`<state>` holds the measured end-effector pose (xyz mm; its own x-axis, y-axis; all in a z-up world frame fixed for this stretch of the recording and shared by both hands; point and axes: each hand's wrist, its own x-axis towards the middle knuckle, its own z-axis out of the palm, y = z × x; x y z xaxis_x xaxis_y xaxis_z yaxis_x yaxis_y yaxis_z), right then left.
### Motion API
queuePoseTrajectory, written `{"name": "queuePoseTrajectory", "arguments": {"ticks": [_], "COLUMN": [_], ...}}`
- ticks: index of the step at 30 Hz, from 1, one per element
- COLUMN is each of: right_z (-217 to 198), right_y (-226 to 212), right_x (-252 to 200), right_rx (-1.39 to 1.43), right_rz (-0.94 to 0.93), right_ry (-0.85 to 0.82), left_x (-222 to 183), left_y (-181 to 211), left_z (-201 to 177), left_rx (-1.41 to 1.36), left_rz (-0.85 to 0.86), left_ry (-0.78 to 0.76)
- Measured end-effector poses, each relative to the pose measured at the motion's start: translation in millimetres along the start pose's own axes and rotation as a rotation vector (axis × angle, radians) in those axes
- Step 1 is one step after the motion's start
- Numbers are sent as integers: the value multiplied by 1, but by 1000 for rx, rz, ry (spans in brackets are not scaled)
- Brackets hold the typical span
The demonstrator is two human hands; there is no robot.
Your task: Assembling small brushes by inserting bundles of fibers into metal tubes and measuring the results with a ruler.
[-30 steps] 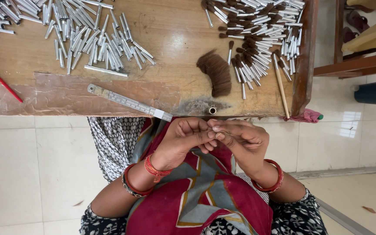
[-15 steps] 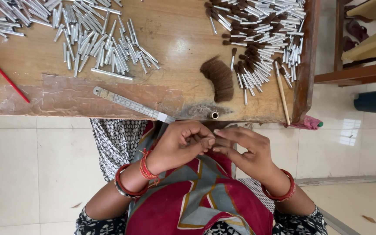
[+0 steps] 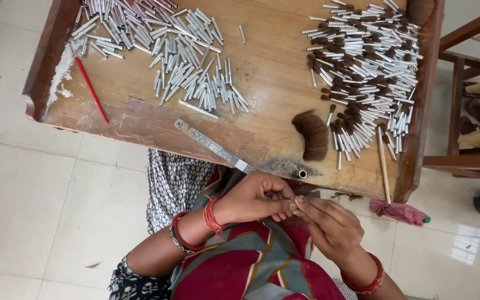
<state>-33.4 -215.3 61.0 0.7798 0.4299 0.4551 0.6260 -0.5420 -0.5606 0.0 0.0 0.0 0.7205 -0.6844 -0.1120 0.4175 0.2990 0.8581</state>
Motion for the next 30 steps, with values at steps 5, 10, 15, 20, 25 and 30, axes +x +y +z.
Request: {"name": "queuePoseTrajectory", "arguments": {"ticks": [5,10,15,20,25,30], "right_z": [0,1,0,-1,3,9], "right_y": [0,0,-2,0,6,7], "right_x": [1,3,4,6,-4,-7], "right_rx": [-29,-4,-13,-1,117,223], "right_rz": [42,74,118,114,229,166], "right_ry": [59,135,147,142,148,211], "left_x": [4,27,50,40,10,2], "left_y": [49,87,103,107,89,11], "left_z": [-21,-76,-106,-81,-13,12], "left_rx": [582,1414,1775,1753,999,-186], "left_rz": [226,482,448,539,517,180], "left_ry": [245,612,517,423,261,196]}}
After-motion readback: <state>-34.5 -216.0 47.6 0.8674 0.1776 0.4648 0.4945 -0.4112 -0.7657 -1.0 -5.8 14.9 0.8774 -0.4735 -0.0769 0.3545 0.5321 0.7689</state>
